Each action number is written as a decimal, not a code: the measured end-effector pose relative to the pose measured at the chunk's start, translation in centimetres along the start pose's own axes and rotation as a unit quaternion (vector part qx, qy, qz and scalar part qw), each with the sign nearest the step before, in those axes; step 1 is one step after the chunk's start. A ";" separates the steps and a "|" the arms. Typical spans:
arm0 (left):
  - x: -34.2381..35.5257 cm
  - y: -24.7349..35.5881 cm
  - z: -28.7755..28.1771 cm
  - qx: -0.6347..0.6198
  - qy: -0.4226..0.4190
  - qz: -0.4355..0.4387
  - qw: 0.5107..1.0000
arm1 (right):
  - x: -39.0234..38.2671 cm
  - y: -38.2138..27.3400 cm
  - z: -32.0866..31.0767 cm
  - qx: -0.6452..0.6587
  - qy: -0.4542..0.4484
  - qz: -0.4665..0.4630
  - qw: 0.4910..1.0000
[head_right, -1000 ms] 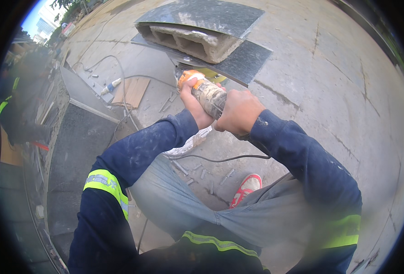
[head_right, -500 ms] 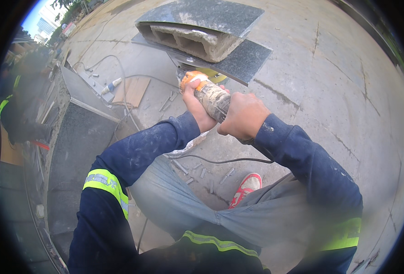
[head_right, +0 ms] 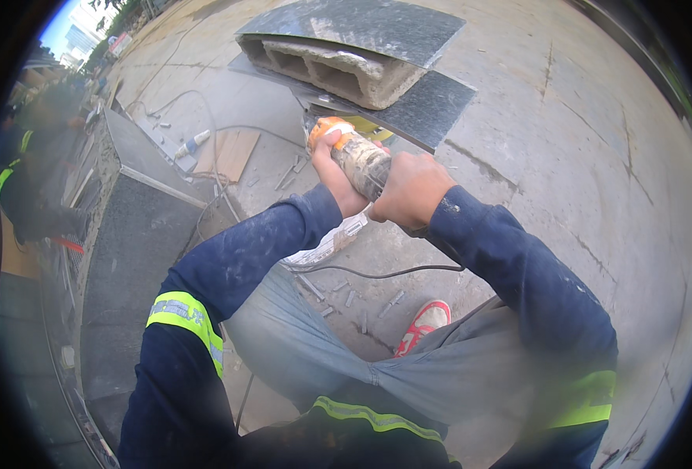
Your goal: The person uses an angle grinder to cut or shape a dark stone slab resting on a hollow block. The person holds the tool with both hands and moves it along the slab surface, generating dust.
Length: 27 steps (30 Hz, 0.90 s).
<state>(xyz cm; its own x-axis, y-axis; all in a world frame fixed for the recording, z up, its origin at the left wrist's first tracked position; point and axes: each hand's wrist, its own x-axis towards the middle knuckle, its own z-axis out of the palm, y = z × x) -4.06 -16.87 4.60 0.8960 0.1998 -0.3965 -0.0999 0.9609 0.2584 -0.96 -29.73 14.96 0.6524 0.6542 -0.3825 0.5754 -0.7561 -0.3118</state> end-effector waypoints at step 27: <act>0.8 0.3 -0.7 -0.017 0.022 0.006 1.000 | 0.8 -0.4 0.3 -0.016 0.002 0.003 1.000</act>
<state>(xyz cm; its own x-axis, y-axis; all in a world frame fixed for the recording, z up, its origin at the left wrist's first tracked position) -3.68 -16.28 3.76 0.8745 0.2191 -0.4328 -0.1256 0.9641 0.2341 -0.84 -28.89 14.50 0.6577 0.6500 -0.3805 0.5874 -0.7589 -0.2812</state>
